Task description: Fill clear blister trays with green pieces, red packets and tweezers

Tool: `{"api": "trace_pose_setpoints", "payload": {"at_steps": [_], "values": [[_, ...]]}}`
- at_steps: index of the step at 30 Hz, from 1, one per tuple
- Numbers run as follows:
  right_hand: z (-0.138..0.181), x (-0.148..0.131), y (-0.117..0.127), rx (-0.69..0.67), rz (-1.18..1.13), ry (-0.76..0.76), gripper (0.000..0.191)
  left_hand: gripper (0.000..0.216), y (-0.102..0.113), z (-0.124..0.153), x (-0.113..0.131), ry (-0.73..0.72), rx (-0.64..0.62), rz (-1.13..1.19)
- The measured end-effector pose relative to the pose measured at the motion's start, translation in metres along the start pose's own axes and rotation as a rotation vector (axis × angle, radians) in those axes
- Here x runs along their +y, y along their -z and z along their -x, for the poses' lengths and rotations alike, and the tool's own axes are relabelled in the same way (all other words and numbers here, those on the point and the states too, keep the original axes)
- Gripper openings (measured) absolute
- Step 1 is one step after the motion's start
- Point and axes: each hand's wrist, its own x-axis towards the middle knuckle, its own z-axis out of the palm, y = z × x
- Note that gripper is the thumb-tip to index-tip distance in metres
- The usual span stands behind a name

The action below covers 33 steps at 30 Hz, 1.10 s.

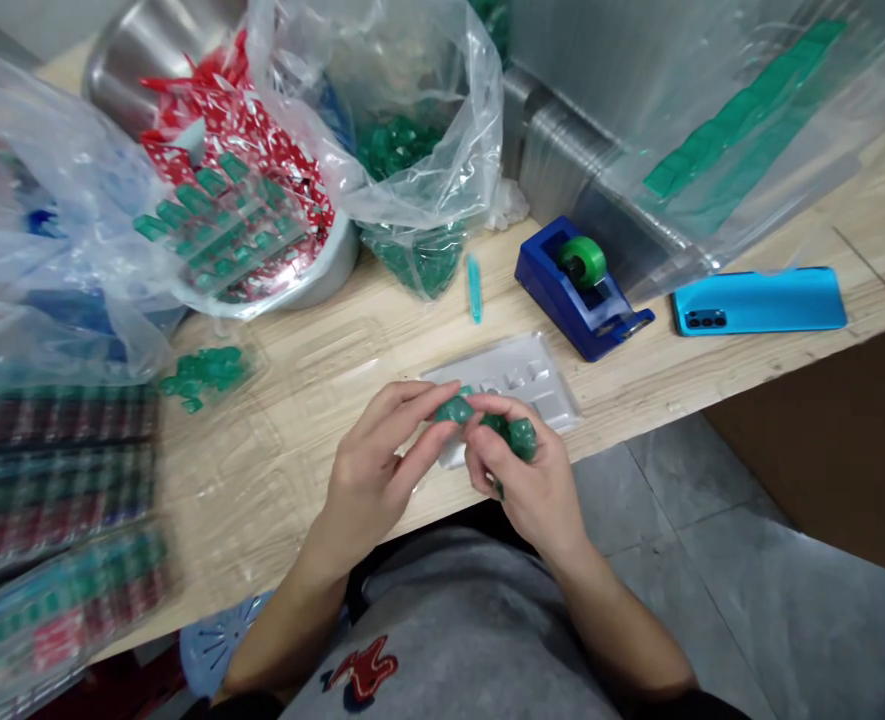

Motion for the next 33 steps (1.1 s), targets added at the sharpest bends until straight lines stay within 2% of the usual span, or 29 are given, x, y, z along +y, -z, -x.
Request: {"api": "trace_pose_setpoints", "payload": {"at_steps": [4, 7, 12, 16, 20, 24, 28, 33], "values": [[0.005, -0.005, -0.003, 0.041, 0.140, 0.051, 0.017, 0.032, -0.002, 0.006, 0.005, 0.043, 0.019, 0.033], [0.007, -0.004, -0.003, 0.086, 0.219, 0.090, 0.011, 0.031, -0.003, 0.009, 0.008, 0.012, -0.004, -0.069], [0.011, -0.001, -0.004, 0.150, 0.333, 0.156, 0.013, 0.034, -0.008, 0.008, 0.010, -0.097, 0.027, -0.249], [0.013, -0.002, -0.007, 0.140, 0.397, 0.216, 0.015, 0.025, -0.015, 0.006, 0.013, -0.077, 0.064, -0.220], [0.013, -0.002, -0.008, 0.152, 0.482, 0.284, 0.022, 0.017, -0.020, 0.011, 0.010, 0.042, 0.136, -0.103], [0.012, 0.001, -0.004, 0.210, 0.476, 0.311, 0.019, 0.011, -0.024, 0.017, 0.006, 0.200, 0.132, 0.154], [0.011, 0.002, 0.005, 0.236, 0.435, 0.264, 0.008, 0.004, -0.022, 0.017, 0.006, 0.258, 0.096, 0.330], [0.008, -0.001, 0.010, 0.185, 0.291, 0.186, 0.002, 0.005, -0.016, 0.011, 0.003, 0.306, 0.106, 0.516]]}}
